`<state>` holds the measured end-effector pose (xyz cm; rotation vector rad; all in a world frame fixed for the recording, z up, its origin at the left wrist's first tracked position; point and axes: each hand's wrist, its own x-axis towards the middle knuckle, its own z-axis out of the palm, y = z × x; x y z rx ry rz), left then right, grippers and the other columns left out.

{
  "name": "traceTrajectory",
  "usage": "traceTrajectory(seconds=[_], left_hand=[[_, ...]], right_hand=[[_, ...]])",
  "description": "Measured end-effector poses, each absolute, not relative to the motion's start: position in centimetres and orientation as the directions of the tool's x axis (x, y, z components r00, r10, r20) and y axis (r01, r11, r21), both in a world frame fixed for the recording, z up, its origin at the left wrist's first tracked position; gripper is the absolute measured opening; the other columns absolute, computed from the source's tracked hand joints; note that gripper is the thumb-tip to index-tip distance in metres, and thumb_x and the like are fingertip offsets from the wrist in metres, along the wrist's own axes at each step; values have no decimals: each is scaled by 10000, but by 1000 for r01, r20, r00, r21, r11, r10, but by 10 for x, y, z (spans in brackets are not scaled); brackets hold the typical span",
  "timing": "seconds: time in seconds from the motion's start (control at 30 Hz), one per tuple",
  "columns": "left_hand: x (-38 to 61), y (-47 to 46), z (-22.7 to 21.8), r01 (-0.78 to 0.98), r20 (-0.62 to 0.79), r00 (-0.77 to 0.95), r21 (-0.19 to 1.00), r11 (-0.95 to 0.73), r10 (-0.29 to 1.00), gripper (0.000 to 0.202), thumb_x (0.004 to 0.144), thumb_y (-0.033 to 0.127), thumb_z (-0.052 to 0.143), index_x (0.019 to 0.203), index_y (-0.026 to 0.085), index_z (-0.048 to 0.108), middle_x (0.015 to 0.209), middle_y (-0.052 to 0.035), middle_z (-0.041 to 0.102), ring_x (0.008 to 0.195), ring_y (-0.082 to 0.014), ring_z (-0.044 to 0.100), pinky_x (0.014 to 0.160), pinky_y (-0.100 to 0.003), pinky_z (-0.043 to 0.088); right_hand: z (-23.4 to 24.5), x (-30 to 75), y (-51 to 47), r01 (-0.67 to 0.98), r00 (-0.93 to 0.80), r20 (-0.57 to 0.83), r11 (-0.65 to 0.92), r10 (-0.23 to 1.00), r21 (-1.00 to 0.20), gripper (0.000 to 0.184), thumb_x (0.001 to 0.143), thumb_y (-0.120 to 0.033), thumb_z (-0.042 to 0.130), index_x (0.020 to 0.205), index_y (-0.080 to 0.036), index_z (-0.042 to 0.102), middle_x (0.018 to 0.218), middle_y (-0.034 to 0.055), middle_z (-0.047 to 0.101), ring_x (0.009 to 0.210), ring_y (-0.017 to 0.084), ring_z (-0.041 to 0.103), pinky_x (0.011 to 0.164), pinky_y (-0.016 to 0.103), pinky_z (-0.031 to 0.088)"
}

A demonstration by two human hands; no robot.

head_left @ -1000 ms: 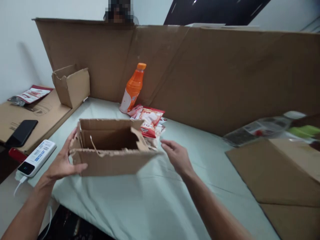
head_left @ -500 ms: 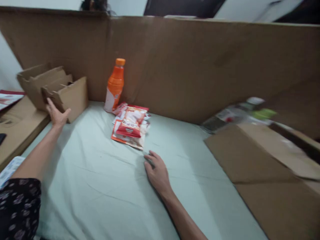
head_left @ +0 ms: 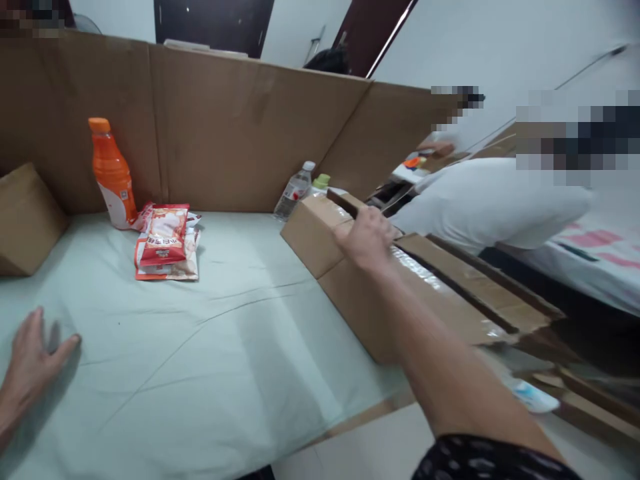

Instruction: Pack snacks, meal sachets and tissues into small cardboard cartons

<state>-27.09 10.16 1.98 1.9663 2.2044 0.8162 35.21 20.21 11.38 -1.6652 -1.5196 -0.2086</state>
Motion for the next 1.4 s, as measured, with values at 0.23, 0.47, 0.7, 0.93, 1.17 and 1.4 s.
traceTrajectory(seconds=[0.23, 0.47, 0.7, 0.93, 1.17, 1.4], left_hand=[[-229, 58, 5, 872, 235, -146, 489, 13, 961, 764, 870, 655, 531, 1506, 256, 388, 1561, -182, 473, 1521, -460, 370, 1244, -648, 328], [-199, 43, 14, 831, 249, -112, 554, -47, 962, 693, 896, 566, 578, 1463, 173, 510, 1585, -220, 430, 1503, -422, 416, 1196, -605, 422], [-147, 18, 42, 693, 297, 224, 621, -366, 928, 907, 905, 482, 721, 1645, 364, 210, 1729, -137, 202, 1569, -416, 298, 1214, -656, 371], [-136, 4, 59, 385, 163, 528, 829, -406, 834, 1350, 746, 577, 882, 1657, 410, -99, 1774, -91, 9, 1601, -470, 105, 1279, -689, 175], [-132, -5, 54, 303, 152, 518, 888, -346, 842, 1394, 717, 545, 913, 1649, 415, -116, 1775, -47, -55, 1596, -489, 86, 1292, -682, 163], [-132, -10, 49, 316, 115, 488, 901, -298, 865, 1406, 726, 566, 898, 1664, 337, -125, 1766, -144, 30, 1596, -489, 110, 1286, -693, 159]], right_hand=[[129, 365, 239, 835, 94, 610, 271, 787, -478, 567, 853, -616, 711, 573, -269, 359, 587, -18, 561, 716, 200, 670, 777, 432, 554], [122, 319, 202, 874, -45, 495, 274, 868, -400, 73, 849, -226, 647, 787, -200, 673, 745, 42, 716, 708, 161, 656, 692, 269, 474], [141, 252, 79, 685, -469, 428, 624, 773, -376, 201, 874, -129, 558, 914, -216, 734, 873, 51, 745, 757, 171, 694, 688, 261, 534], [176, 226, 15, 297, -806, 180, 648, 564, -701, 290, 1074, -398, 506, 1125, -223, 731, 1042, 71, 785, 989, 162, 739, 860, 250, 588], [152, 180, 19, 628, -764, -195, 641, 615, -440, 638, 903, -340, 714, 1480, -109, 568, 1407, 205, 664, 1231, 331, 677, 1004, 437, 579], [145, 156, 19, 596, -735, 7, 652, 678, -469, 323, 931, -80, 471, 927, -191, 774, 795, 57, 783, 681, 163, 732, 651, 243, 544]])
